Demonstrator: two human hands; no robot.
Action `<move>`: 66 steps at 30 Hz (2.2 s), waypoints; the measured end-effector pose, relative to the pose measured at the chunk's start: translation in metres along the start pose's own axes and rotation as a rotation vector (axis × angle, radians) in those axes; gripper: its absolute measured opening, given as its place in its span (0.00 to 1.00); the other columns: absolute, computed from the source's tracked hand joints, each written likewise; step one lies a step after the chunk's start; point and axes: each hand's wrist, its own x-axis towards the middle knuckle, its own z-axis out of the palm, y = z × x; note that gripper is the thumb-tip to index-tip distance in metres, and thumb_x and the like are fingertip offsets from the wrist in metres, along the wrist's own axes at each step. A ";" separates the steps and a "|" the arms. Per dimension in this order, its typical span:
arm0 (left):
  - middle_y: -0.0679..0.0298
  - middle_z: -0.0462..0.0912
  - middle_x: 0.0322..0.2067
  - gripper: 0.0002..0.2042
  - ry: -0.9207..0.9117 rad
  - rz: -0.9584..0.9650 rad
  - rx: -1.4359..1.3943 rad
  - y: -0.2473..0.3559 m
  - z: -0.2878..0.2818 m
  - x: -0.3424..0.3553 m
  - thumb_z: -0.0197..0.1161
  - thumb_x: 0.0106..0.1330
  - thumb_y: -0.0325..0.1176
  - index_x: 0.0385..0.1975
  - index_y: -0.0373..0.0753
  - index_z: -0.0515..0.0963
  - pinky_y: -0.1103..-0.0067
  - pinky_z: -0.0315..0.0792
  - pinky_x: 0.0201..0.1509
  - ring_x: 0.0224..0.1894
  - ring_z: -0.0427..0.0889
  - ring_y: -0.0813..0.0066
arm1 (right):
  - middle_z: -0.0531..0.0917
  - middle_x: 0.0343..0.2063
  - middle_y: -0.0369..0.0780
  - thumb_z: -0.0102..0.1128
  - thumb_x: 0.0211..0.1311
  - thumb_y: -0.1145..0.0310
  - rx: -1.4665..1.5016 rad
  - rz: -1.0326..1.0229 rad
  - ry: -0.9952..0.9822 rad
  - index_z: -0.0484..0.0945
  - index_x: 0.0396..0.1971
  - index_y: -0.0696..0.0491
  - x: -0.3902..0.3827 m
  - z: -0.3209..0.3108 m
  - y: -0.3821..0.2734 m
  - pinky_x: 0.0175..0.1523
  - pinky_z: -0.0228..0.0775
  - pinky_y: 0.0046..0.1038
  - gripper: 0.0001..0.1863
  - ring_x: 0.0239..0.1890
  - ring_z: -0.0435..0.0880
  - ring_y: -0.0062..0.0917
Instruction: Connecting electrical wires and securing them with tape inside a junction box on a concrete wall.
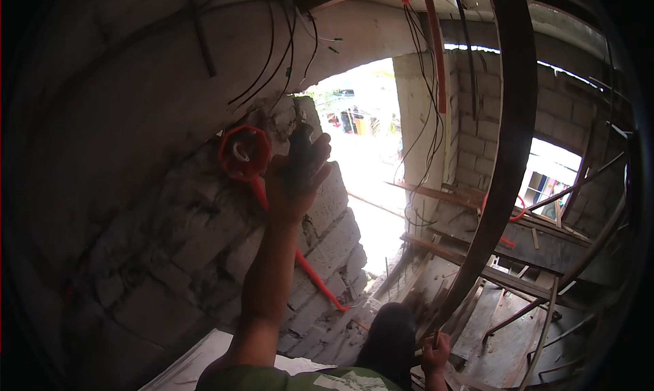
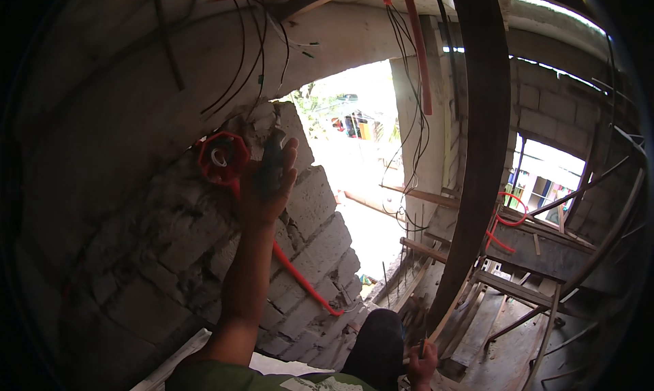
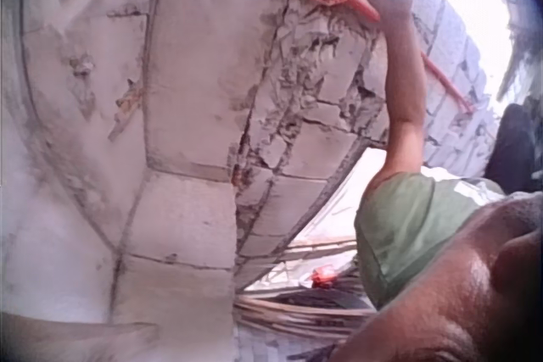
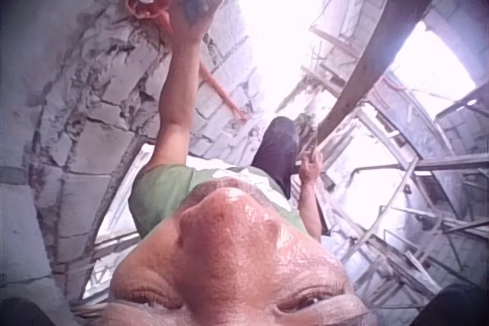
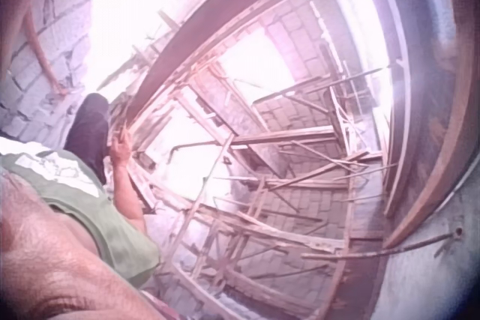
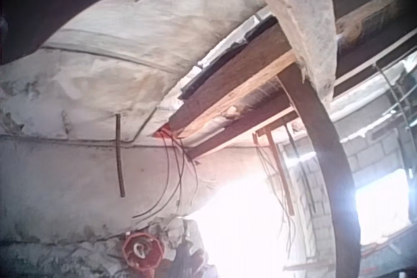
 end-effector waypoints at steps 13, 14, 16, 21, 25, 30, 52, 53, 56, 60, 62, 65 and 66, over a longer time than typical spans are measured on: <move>0.46 0.57 0.73 0.30 -0.215 0.219 -0.165 -0.008 -0.015 0.034 0.48 0.68 0.25 0.73 0.39 0.59 0.55 0.66 0.71 0.72 0.65 0.56 | 0.78 0.30 0.43 0.60 0.55 0.72 -0.009 -0.040 0.007 0.78 0.25 0.56 0.000 0.003 0.005 0.47 0.70 0.36 0.04 0.38 0.79 0.38; 0.46 0.57 0.73 0.30 -0.223 0.221 -0.165 -0.006 -0.015 0.034 0.48 0.68 0.25 0.73 0.39 0.59 0.55 0.66 0.71 0.72 0.65 0.56 | 0.78 0.30 0.43 0.60 0.54 0.72 -0.008 -0.032 0.010 0.78 0.25 0.56 -0.001 0.004 0.006 0.47 0.70 0.36 0.04 0.38 0.79 0.38; 0.47 0.60 0.72 0.30 -0.303 0.177 -0.091 -0.001 -0.019 0.032 0.49 0.67 0.24 0.72 0.37 0.60 0.57 0.71 0.67 0.69 0.69 0.56 | 0.79 0.29 0.43 0.60 0.54 0.71 0.005 -0.017 -0.003 0.78 0.25 0.57 -0.002 0.002 0.005 0.47 0.70 0.36 0.04 0.38 0.79 0.38; 0.48 0.62 0.71 0.29 -0.279 0.210 -0.127 -0.004 -0.018 0.030 0.51 0.67 0.24 0.71 0.36 0.62 0.56 0.74 0.65 0.68 0.71 0.56 | 0.80 0.32 0.44 0.61 0.60 0.69 -0.059 -0.048 -0.021 0.80 0.33 0.55 -0.002 0.001 0.005 0.46 0.71 0.37 0.06 0.37 0.79 0.39; 0.48 0.62 0.71 0.29 -0.290 0.214 -0.157 -0.006 -0.025 0.030 0.52 0.67 0.26 0.70 0.36 0.62 0.54 0.73 0.65 0.68 0.70 0.56 | 0.78 0.35 0.43 0.61 0.63 0.68 -0.085 0.015 -0.064 0.82 0.39 0.52 -0.002 0.002 0.010 0.45 0.72 0.36 0.07 0.39 0.80 0.36; 0.47 0.61 0.71 0.28 -0.272 0.289 -0.143 -0.009 -0.032 0.024 0.52 0.67 0.28 0.70 0.36 0.62 0.53 0.72 0.66 0.69 0.69 0.55 | 0.77 0.34 0.42 0.61 0.63 0.68 -0.053 0.020 -0.058 0.82 0.38 0.52 -0.001 0.003 0.016 0.44 0.71 0.36 0.07 0.38 0.79 0.36; 0.48 0.68 0.66 0.26 -0.392 0.267 -0.163 -0.005 -0.047 0.043 0.51 0.72 0.28 0.70 0.41 0.64 0.61 0.78 0.59 0.61 0.77 0.60 | 0.80 0.31 0.44 0.59 0.58 0.72 0.032 -0.047 0.036 0.81 0.31 0.53 -0.007 0.027 0.102 0.46 0.70 0.38 0.03 0.39 0.78 0.39; 0.48 0.69 0.65 0.25 -0.397 0.258 -0.157 -0.003 -0.047 0.045 0.52 0.72 0.28 0.70 0.41 0.64 0.61 0.78 0.59 0.61 0.77 0.61 | 0.80 0.31 0.44 0.59 0.58 0.72 0.030 -0.047 0.036 0.81 0.31 0.53 -0.007 0.027 0.105 0.46 0.70 0.38 0.03 0.39 0.78 0.39; 0.49 0.71 0.64 0.24 -0.414 0.246 -0.143 0.003 -0.051 0.047 0.52 0.73 0.29 0.69 0.41 0.65 0.63 0.79 0.57 0.59 0.79 0.63 | 0.80 0.32 0.43 0.59 0.58 0.72 0.074 0.007 -0.032 0.80 0.32 0.53 -0.007 0.025 0.093 0.46 0.70 0.38 0.03 0.39 0.77 0.39; 0.50 0.72 0.64 0.27 -0.542 0.132 -0.227 0.013 -0.065 0.050 0.49 0.73 0.29 0.73 0.50 0.61 0.63 0.74 0.59 0.56 0.78 0.67 | 0.79 0.32 0.42 0.58 0.61 0.72 0.099 -0.009 -0.023 0.80 0.31 0.53 -0.007 0.023 0.086 0.46 0.70 0.38 0.03 0.39 0.77 0.38; 0.49 0.72 0.64 0.27 -0.572 0.113 -0.237 0.007 -0.063 0.053 0.49 0.73 0.29 0.73 0.50 0.61 0.63 0.74 0.59 0.55 0.78 0.67 | 0.79 0.31 0.42 0.58 0.62 0.71 0.115 -0.010 -0.027 0.80 0.31 0.53 -0.008 0.021 0.091 0.46 0.70 0.38 0.03 0.39 0.77 0.38; 0.59 0.81 0.48 0.24 -0.342 0.210 -0.155 0.013 -0.065 0.045 0.49 0.74 0.30 0.71 0.45 0.64 0.74 0.78 0.49 0.42 0.80 0.77 | 0.79 0.31 0.42 0.58 0.63 0.70 0.164 0.119 -0.074 0.80 0.31 0.53 -0.010 0.022 0.086 0.47 0.70 0.37 0.04 0.39 0.77 0.37; 0.66 0.79 0.38 0.21 -0.347 0.231 -0.182 0.027 -0.078 0.042 0.49 0.75 0.31 0.67 0.42 0.67 0.81 0.75 0.41 0.35 0.77 0.83 | 0.79 0.31 0.42 0.58 0.63 0.70 0.131 0.065 -0.030 0.80 0.31 0.53 -0.009 0.025 0.078 0.47 0.70 0.37 0.04 0.40 0.77 0.37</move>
